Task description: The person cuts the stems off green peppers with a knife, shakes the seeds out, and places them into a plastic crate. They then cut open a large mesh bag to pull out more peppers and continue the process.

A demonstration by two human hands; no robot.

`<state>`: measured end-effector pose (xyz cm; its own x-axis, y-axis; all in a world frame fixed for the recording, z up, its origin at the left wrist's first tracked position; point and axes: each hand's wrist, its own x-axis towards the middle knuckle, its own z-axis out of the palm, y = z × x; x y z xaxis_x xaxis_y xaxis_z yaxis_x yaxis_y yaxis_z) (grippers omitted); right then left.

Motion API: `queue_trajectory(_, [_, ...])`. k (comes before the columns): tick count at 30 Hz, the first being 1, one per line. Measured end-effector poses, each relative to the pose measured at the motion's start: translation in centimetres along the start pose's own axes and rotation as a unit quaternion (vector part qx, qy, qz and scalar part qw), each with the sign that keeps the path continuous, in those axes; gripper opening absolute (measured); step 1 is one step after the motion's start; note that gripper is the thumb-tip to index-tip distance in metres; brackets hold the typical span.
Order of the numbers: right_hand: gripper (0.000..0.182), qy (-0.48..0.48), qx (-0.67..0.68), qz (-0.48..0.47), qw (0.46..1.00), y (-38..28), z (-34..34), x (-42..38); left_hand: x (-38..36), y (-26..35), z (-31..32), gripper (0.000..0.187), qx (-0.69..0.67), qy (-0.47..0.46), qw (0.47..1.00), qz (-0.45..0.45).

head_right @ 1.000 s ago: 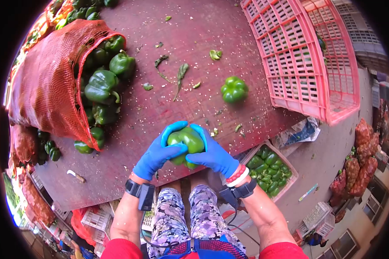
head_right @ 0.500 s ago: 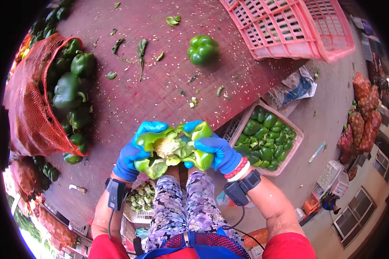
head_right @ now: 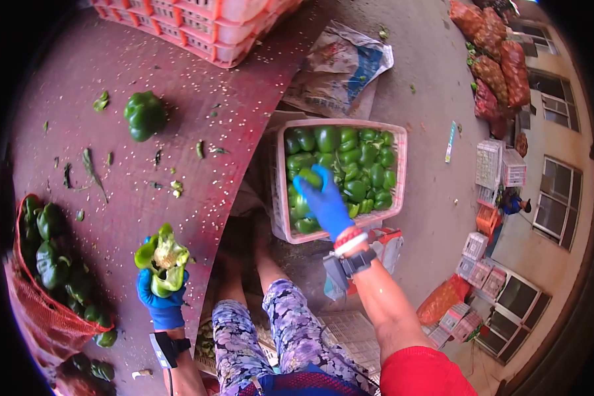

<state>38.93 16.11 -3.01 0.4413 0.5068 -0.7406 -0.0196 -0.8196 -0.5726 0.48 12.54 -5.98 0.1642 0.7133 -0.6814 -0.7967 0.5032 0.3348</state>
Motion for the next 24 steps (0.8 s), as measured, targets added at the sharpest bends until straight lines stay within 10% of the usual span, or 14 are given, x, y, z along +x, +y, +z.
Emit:
queue_trajectory(6, [0.081, 0.205, -0.319, -0.281, 0.881, 9.4, 3.5, 16.5, -0.2, -4.8, 4.8, 0.076, 0.170, -0.059, 0.983, -0.041])
queue_trajectory(11, [0.078, 0.283, -0.392, -0.244, 0.841, 8.4, 6.1, 16.7, 0.7, -9.2, 4.3, 0.076, 0.165, -0.084, 0.973, -0.140])
queue_trajectory(18, [0.087, 0.148, -0.412, -0.265, 0.859, 7.0, 0.0, 12.9, 1.9, -10.7, 6.5, 0.075, 0.025, -0.044, 0.967, -0.252])
queue_trajectory(20, [0.087, 0.023, -0.273, -0.398, 0.875, 3.5, -1.3, 6.5, 2.3, -10.2, 7.6, 0.067, -0.044, -0.055, 0.959, -0.275])
queue_trajectory(22, [0.085, -0.281, -0.157, -0.223, 0.920, 0.4, -1.8, 0.5, 2.7, -10.7, 5.6, 0.066, -0.001, -0.010, 0.957, -0.290])
queue_trajectory(24, [0.081, -0.283, -0.153, -0.241, 0.916, 2.8, -0.7, -1.9, 2.9, -10.6, 6.6, 0.067, 0.088, -0.032, 0.961, -0.261])
